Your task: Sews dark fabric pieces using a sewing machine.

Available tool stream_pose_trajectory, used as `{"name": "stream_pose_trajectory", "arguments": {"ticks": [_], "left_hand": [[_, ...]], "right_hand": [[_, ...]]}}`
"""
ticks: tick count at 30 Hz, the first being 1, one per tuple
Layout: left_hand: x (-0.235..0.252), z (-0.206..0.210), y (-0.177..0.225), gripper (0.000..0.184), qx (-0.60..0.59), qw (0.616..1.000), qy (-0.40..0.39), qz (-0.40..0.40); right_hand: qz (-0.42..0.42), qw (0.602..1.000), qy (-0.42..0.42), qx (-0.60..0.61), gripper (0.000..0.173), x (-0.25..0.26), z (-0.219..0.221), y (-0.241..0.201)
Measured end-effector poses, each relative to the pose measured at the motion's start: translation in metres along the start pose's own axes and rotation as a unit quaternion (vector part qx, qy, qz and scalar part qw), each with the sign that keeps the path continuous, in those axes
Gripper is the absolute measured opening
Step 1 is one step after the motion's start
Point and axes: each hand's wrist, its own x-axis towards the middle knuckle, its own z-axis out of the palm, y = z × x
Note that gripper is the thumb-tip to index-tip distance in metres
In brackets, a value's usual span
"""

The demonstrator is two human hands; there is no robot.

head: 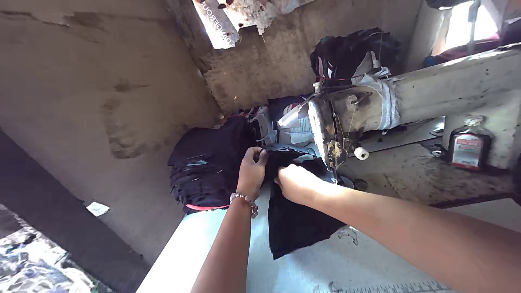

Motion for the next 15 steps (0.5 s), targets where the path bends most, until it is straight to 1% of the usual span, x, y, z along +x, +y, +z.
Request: {"name": "stream_pose_trajectory", "arguments": {"ticks": [3,7,10,11,12,14,15], "left_hand": [[0.002,-0.004,-0.003,0.018,-0.010,1.000,0.010,-0.010],[0.002,-0.010,-0.002,0.019,-0.008,1.000,0.002,-0.018],[-0.010,-0.020,0.013,0.028,0.062,0.998,-0.011,0.007],[-0.017,-0.027,0.024,0.031,0.086,0.996,-0.011,0.028],[-0.026,-0.035,0.036,0.032,0.105,0.993,-0.009,0.060],[-0.053,-0.060,0.057,0.030,0.148,0.983,-0.002,0.112],[-0.073,-0.077,0.064,0.028,0.161,0.979,0.001,0.121]], "right_hand": [[-0.001,1.000,-0.009,0.002,0.032,-0.002,0.000,0.001],[0.004,0.999,-0.037,0.005,0.038,-0.022,-0.003,0.006],[0.007,0.999,-0.050,-0.005,0.038,-0.046,-0.003,0.015],[-0.008,0.999,-0.044,-0.012,0.037,-0.056,-0.002,0.020],[-0.040,0.999,-0.019,-0.023,0.036,-0.066,0.002,0.029],[-0.155,0.985,0.071,-0.042,0.034,-0.085,0.013,0.052],[-0.196,0.976,0.092,-0.035,0.038,-0.095,0.013,0.056]]}}
